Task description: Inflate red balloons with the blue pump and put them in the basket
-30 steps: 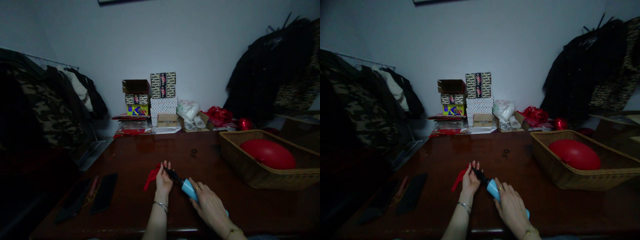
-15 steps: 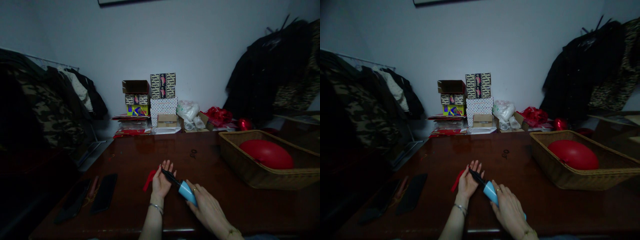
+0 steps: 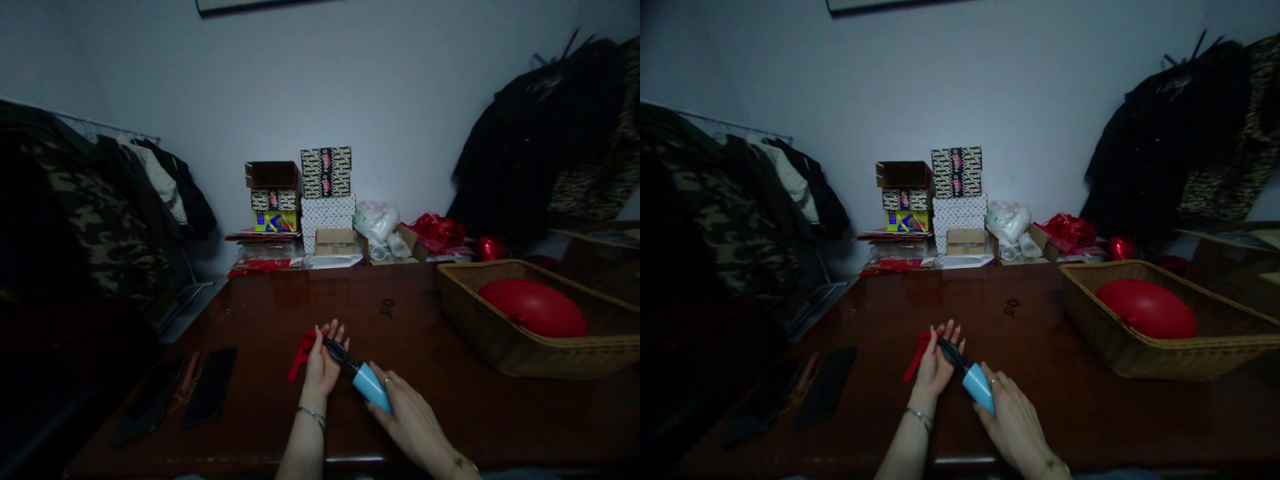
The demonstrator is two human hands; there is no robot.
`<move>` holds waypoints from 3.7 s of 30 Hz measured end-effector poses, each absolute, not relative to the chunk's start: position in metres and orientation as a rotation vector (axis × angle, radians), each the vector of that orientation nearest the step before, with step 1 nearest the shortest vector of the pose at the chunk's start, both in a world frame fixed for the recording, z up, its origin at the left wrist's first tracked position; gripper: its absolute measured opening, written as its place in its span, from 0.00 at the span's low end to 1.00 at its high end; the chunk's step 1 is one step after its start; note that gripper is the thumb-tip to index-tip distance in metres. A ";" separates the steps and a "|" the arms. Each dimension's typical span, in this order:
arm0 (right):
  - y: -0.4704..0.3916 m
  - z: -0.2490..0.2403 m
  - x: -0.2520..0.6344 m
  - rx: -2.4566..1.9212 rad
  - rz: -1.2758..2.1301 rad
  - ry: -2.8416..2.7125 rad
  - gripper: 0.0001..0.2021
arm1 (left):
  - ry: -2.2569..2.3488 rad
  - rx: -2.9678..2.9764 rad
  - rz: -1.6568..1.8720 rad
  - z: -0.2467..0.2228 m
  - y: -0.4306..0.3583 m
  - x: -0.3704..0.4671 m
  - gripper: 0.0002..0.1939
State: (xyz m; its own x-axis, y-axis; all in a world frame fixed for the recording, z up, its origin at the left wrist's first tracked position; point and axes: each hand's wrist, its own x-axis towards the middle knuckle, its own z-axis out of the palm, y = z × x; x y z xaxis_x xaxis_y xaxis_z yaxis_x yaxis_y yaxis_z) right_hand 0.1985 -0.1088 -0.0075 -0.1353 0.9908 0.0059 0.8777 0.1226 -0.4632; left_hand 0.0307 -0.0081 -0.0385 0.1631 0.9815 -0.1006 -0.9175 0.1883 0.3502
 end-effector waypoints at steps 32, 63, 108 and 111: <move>-0.124 -0.011 0.175 -1.853 0.451 -2.053 0.31 | 0.587 0.199 1.527 -0.019 0.010 0.037 0.17; -0.154 -0.026 0.222 -1.628 -0.268 -2.046 0.25 | 0.538 0.147 1.583 0.018 0.035 0.018 0.13; -0.124 0.019 0.179 -1.970 -0.185 -2.070 0.20 | 0.599 0.209 1.549 -0.005 0.017 0.050 0.14; -0.118 0.022 0.174 -1.962 -0.174 -2.083 0.19 | 0.607 0.238 1.545 -0.009 0.018 0.053 0.13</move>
State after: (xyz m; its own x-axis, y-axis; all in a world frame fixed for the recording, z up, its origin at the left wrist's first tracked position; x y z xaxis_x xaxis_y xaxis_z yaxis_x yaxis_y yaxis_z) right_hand 0.1741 -0.1180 0.0223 -0.0429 0.9595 0.2786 0.9923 0.0733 -0.0995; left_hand 0.0527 0.0181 -0.0093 -0.0832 0.9730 -0.2154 -0.8595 0.0393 0.5096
